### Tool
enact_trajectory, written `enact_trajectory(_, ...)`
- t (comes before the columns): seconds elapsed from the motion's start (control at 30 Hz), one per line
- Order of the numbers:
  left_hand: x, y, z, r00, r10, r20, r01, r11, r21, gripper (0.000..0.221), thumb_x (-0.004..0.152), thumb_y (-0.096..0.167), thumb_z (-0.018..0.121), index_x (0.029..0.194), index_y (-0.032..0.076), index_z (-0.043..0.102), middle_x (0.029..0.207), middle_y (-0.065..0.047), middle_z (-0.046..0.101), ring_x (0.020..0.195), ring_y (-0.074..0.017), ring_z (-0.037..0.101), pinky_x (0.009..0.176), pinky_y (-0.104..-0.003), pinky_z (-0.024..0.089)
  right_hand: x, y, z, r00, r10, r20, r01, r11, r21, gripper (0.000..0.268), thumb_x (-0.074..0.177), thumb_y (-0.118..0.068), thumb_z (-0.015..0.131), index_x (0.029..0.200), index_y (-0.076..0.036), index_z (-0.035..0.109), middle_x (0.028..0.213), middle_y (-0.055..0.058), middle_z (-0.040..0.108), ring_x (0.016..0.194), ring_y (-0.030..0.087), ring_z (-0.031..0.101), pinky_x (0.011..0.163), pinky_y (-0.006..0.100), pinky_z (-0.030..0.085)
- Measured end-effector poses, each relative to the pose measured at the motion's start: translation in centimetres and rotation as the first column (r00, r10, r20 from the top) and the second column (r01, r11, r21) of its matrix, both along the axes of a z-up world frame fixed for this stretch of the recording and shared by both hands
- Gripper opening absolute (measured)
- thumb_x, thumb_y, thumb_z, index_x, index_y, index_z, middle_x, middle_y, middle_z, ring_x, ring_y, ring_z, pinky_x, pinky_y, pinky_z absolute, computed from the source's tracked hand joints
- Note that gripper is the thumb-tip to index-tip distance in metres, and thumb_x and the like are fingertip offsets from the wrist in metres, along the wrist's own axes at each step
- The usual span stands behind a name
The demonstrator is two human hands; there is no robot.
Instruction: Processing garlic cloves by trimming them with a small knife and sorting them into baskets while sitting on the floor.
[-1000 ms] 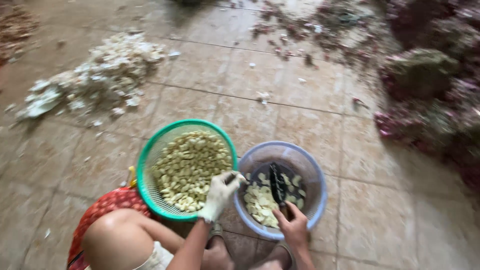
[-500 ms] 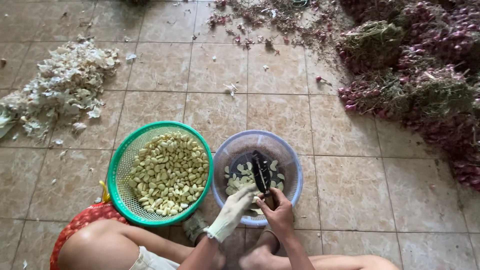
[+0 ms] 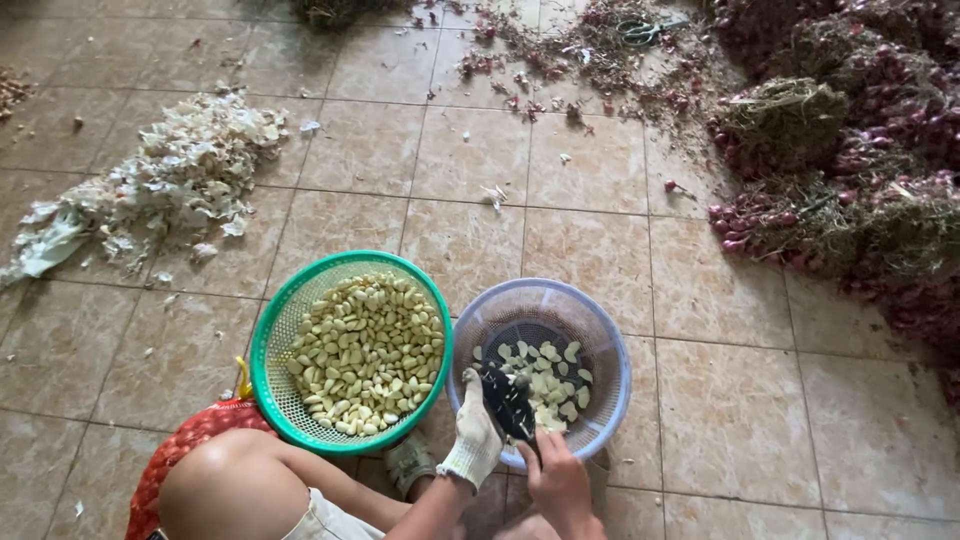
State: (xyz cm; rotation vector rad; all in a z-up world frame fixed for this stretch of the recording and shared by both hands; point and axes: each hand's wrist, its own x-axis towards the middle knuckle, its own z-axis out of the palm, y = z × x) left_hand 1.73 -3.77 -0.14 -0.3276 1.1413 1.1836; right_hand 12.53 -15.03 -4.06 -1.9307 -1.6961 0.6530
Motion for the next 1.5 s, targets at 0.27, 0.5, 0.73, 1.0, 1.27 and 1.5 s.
enact_trajectory(0.27, 0.1, -1.6, -3.5, 0.966, -0.227, 0.126, 0.212, 0.97, 0.122, 0.044, 0.105, 0.039, 0.044, 0.132, 0.01, 0.065, 0.126, -0.02, 0.071, 0.113, -0.0363, 0.067, 0.094, -0.048, 0.054, 1.5, 3.6, 1.9, 0.984, -0.111, -0.142, 0.086, 0.981, -0.171, 0.023, 0.1, -0.031, 0.062, 0.088, -0.011, 0.063, 0.073, 0.005, 0.062, 0.06, 0.019, 0.059, 0.053, 0.036, 0.048)
enact_trajectory(0.5, -0.3, -0.2, -6.2, 0.991, -0.118, 0.061, 0.102, 0.972, 0.212, 0.054, 0.109, 0.03, 0.032, 0.147, -0.001, 0.054, 0.15, -0.022, 0.058, 0.138, -0.0348, 0.053, 0.118, -0.049, 0.04, 0.3, 2.1, 3.2, 0.983, -0.11, -0.148, 0.074, 0.97, -0.232, 0.02, 0.097, -0.035, 0.063, 0.096, -0.016, 0.07, 0.085, 0.003, 0.072, 0.07, 0.019, 0.067, 0.06, 0.037, 0.055)
enact_trajectory(0.73, -0.3, -0.3, 0.2, 0.916, -0.372, 0.151, 0.355, 0.926, 0.132, 0.065, 0.106, 0.046, 0.025, 0.157, 0.012, 0.046, 0.157, -0.025, 0.051, 0.14, -0.0392, 0.051, 0.117, -0.05, 0.039, 1.1, 3.0, 2.4, 0.968, -0.152, -0.199, 0.114, 0.975, -0.191, 0.018, 0.096, -0.027, 0.068, 0.087, -0.011, 0.07, 0.072, 0.005, 0.067, 0.059, 0.016, 0.062, 0.052, 0.032, 0.052)
enact_trajectory(1.0, -0.7, -0.8, -3.9, 0.883, -0.451, 0.134, 0.431, 0.889, 0.155, 0.077, 0.099, 0.058, 0.032, 0.16, 0.011, 0.04, 0.16, -0.02, 0.049, 0.144, -0.0343, 0.049, 0.12, -0.045, 0.035, 2.4, 4.6, 2.1, 0.979, -0.129, -0.159, 0.104, 0.982, -0.159, 0.025, 0.097, -0.029, 0.066, 0.081, -0.01, 0.063, 0.074, 0.008, 0.062, 0.063, 0.024, 0.061, 0.059, 0.041, 0.047)
enact_trajectory(1.27, -1.0, 0.4, -3.1, 0.976, -0.198, 0.09, 0.194, 0.98, 0.054, 0.058, 0.104, 0.04, 0.043, 0.15, 0.006, 0.054, 0.154, -0.013, 0.057, 0.141, -0.0264, 0.052, 0.121, -0.038, 0.036, 0.2, 1.8, 2.7, 0.965, -0.103, -0.241, 0.043, 0.969, -0.242, 0.018, 0.097, -0.025, 0.062, 0.096, -0.011, 0.073, 0.083, 0.005, 0.074, 0.065, 0.017, 0.067, 0.053, 0.028, 0.058)
enact_trajectory(1.5, -0.7, -0.6, 0.6, 0.876, -0.478, 0.064, 0.473, 0.877, 0.084, 0.085, 0.091, 0.068, 0.035, 0.158, 0.015, 0.045, 0.161, -0.014, 0.05, 0.147, -0.0315, 0.047, 0.12, -0.048, 0.037, 1.9, 3.5, 1.8, 0.982, -0.121, -0.142, 0.094, 0.978, -0.187, 0.02, 0.098, -0.028, 0.065, 0.086, -0.012, 0.067, 0.071, 0.004, 0.062, 0.057, 0.016, 0.057, 0.049, 0.032, 0.046)
